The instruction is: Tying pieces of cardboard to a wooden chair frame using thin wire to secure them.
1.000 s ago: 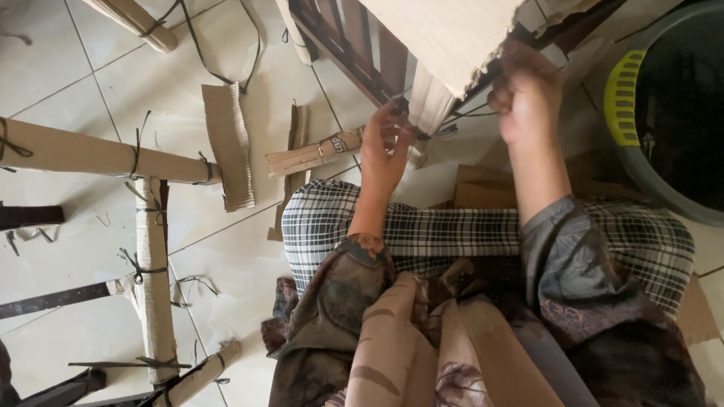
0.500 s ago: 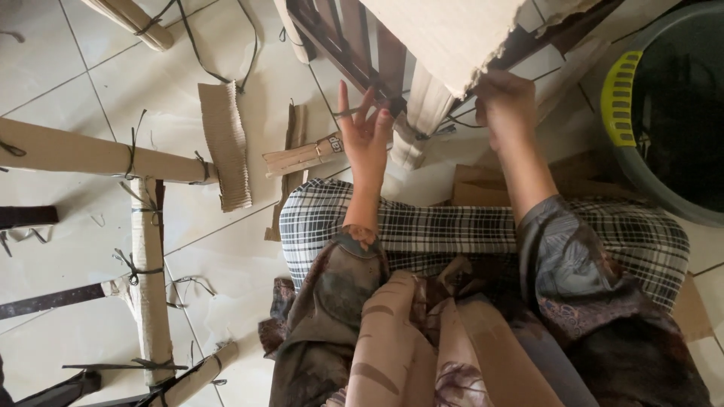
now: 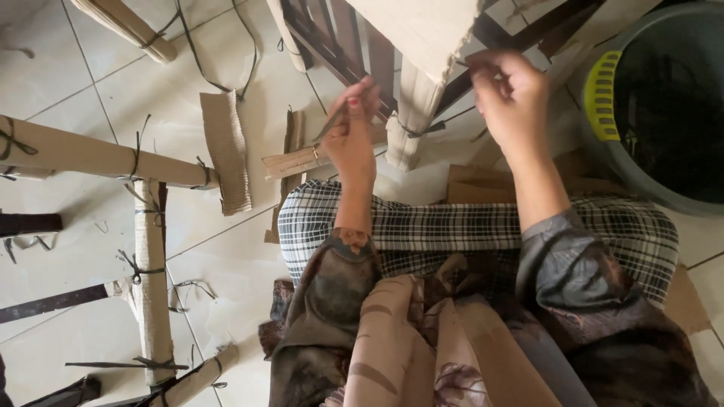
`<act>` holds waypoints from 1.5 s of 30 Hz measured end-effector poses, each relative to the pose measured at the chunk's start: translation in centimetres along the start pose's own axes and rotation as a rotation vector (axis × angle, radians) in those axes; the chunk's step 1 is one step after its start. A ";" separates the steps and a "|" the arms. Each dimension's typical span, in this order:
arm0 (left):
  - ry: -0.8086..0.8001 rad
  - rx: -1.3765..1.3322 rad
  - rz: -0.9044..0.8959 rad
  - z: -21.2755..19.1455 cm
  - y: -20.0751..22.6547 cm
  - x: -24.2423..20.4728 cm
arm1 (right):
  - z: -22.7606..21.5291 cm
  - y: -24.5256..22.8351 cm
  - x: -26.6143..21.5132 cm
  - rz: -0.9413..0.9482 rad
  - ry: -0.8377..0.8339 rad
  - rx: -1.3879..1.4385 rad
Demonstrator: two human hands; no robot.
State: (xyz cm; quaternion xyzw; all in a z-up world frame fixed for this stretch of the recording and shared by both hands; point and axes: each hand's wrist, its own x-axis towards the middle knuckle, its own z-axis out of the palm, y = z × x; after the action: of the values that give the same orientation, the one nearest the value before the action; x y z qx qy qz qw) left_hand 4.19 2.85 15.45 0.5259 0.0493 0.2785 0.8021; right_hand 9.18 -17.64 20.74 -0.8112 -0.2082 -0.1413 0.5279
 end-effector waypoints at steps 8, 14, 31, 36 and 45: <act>-0.261 0.144 0.524 1.1 3.2 -0.7 | -1.5 -4.8 -0.9 -0.256 0.019 -0.063; -0.310 0.512 0.567 4.3 3.2 -0.6 | -1.3 -6.8 -4.3 -0.409 0.006 -0.224; -0.462 0.344 0.598 5.0 2.0 0.3 | 0.3 -8.2 -1.8 -0.483 0.090 -0.070; -0.407 0.381 0.584 5.0 2.5 0.9 | 0.6 -7.0 -1.3 -0.574 0.169 -0.177; -0.256 0.664 0.703 5.4 5.2 1.0 | 0.5 -3.9 -1.2 -0.652 0.115 -0.416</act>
State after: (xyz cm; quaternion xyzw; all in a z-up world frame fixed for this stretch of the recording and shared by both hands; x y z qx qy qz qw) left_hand 4.99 0.43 22.61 0.7677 -0.1440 0.4345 0.4485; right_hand 6.22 -16.04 23.14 -0.7830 -0.3918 -0.3862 0.2902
